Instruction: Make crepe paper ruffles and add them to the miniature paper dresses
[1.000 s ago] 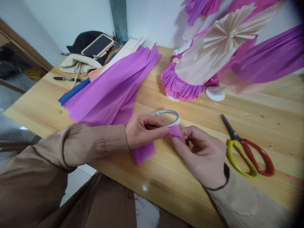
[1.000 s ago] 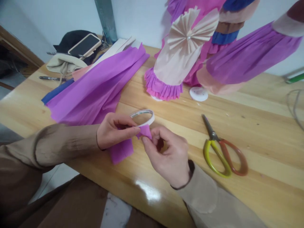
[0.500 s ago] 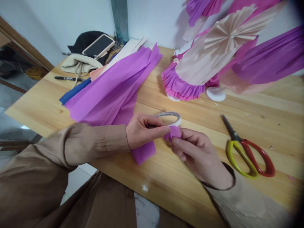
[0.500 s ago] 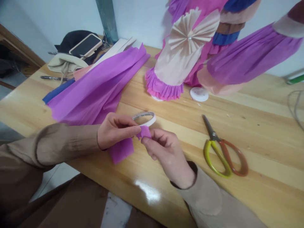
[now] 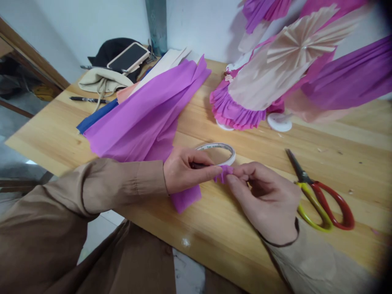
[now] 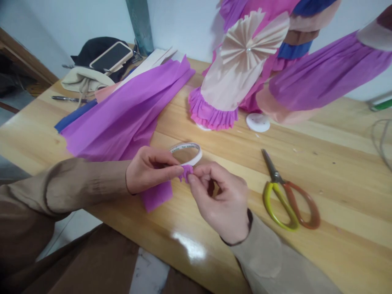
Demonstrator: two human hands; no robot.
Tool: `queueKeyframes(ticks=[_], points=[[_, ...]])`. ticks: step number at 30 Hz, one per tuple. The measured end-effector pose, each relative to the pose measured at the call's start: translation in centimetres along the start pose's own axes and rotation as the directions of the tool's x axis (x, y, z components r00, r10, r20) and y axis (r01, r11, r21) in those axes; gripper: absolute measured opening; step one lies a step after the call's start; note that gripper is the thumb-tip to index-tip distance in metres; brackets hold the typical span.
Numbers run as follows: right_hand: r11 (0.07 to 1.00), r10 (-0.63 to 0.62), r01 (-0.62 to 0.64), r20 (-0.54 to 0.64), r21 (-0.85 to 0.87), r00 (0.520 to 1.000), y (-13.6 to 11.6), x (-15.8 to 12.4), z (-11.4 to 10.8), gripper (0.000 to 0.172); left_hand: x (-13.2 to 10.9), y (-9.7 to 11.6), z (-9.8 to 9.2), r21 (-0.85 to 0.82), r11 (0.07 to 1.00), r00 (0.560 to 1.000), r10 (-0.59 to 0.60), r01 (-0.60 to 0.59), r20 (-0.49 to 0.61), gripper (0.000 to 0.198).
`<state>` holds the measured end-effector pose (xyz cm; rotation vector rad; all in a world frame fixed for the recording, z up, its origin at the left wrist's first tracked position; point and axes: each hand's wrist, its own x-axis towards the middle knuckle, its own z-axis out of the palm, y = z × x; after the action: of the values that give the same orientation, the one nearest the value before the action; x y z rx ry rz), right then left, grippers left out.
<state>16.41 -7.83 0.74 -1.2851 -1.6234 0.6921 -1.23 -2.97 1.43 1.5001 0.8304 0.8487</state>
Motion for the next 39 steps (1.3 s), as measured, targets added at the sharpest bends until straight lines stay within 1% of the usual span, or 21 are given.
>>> queueKeyframes(ticks=[3,5,10,14,18,20,23,26,29,35,39], points=[[0.997,-0.061,0.062,0.028,-0.043,0.998,0.3,-0.3,-0.1,0.013,0.0,0.1,0.0,0.018,1.000,1.000,0.026,-0.026,0.011,0.026],[0.996,-0.077,0.078,0.027,-0.042,0.997,0.4,-0.4,-0.2,0.013,0.0,0.1,0.0,0.042,0.998,0.999,0.037,-0.038,0.019,0.027],[0.995,-0.073,0.074,0.022,-0.060,0.997,0.1,-0.3,-0.2,0.011,-0.1,0.0,-0.2,0.089,0.991,0.995,0.099,-0.100,0.025,0.024],[0.995,-0.071,0.074,0.045,-0.067,0.996,0.1,-0.3,-0.2,0.011,-0.2,-0.2,-0.3,0.150,0.984,0.995,0.092,-0.096,0.028,0.024],[0.997,-0.045,0.047,0.052,-0.052,0.998,0.3,-0.5,-0.3,0.007,-0.2,-0.3,-0.3,0.201,0.969,0.989,0.141,-0.145,0.037,0.025],[0.997,-0.041,0.044,0.047,-0.068,0.998,0.3,-0.5,-0.3,0.006,-0.1,-0.5,-0.4,0.237,0.951,0.980,0.194,-0.200,0.049,0.025],[0.989,-0.071,0.073,0.026,-0.126,0.997,0.0,-0.4,-0.4,0.010,-0.1,-0.9,-0.4,0.311,0.901,0.953,0.297,-0.301,0.061,0.025],[0.971,-0.137,0.142,0.041,-0.192,0.990,-0.4,-0.2,-0.4,0.012,-0.1,-1.1,-0.5,0.380,0.849,0.926,0.373,-0.368,0.063,0.024],[0.945,-0.200,0.210,0.065,-0.249,0.978,-0.6,-0.1,-0.5,0.013,-0.2,-1.1,-0.5,0.423,0.806,0.903,0.423,-0.415,0.079,0.024],[0.935,-0.204,0.217,0.076,-0.281,0.976,-0.6,0.1,-0.5,0.014,-0.2,-1.3,-0.4,0.494,0.770,0.907,0.408,-0.403,0.103,0.030],[0.925,-0.216,0.232,0.087,-0.300,0.973,-0.6,0.2,-0.6,0.013,-0.3,-1.3,-0.5,0.500,0.757,0.898,0.423,-0.422,0.117,0.030]])
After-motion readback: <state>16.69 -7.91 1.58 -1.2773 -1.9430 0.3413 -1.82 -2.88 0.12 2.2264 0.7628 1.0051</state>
